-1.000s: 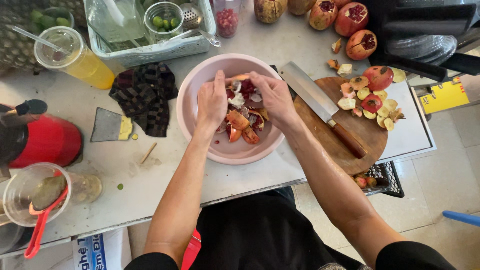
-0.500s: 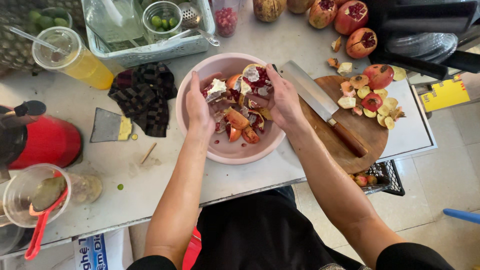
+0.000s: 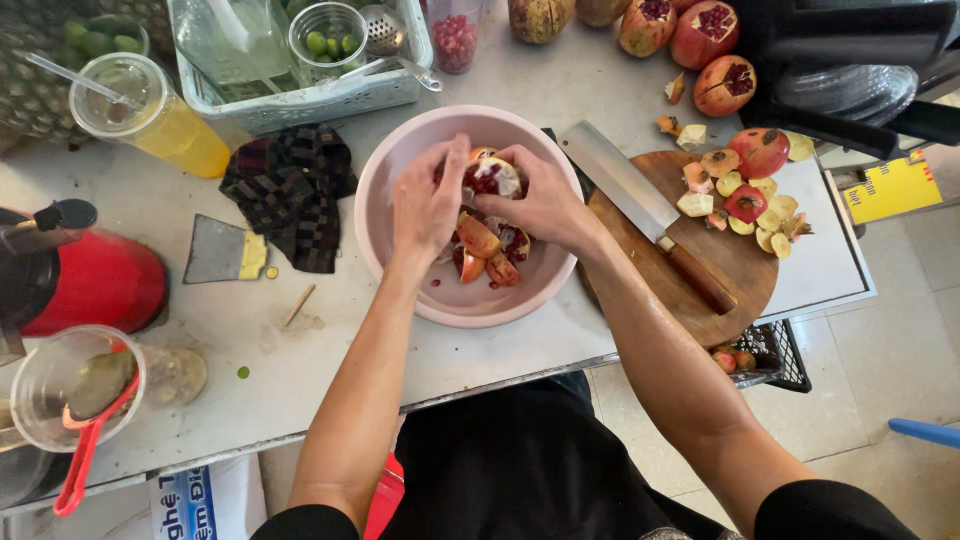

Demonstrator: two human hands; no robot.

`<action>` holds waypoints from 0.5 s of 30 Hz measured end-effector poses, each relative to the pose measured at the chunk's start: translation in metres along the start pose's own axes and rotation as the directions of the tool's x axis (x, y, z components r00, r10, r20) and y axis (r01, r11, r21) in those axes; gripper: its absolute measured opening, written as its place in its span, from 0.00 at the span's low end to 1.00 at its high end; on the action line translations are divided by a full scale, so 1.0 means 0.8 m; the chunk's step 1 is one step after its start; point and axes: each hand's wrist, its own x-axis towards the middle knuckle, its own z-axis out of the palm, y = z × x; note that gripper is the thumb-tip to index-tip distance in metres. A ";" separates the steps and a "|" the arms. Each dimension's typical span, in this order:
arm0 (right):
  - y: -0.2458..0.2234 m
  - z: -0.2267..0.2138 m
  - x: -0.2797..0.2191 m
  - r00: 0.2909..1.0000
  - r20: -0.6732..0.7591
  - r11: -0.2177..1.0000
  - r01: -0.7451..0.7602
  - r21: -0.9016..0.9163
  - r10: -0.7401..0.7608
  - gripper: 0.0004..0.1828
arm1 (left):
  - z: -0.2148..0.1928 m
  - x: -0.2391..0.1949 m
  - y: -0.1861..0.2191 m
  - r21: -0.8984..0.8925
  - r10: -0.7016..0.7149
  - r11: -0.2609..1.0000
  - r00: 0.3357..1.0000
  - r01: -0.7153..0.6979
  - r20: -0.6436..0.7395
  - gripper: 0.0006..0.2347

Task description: The person uses a knife to score and cut pomegranates on a wooden cutting board, then separates the arils from the rind by hand into a pink bowl. The process is repeated for multiple pomegranates, with peels and seeds accumulating in the bowl and on the board.

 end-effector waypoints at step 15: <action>-0.052 0.047 -0.002 0.907 -0.413 0.996 -0.051 0.072 0.076 0.22 | 0.065 0.002 -0.001 -0.135 -0.119 0.988 0.903 0.068 -0.412 0.21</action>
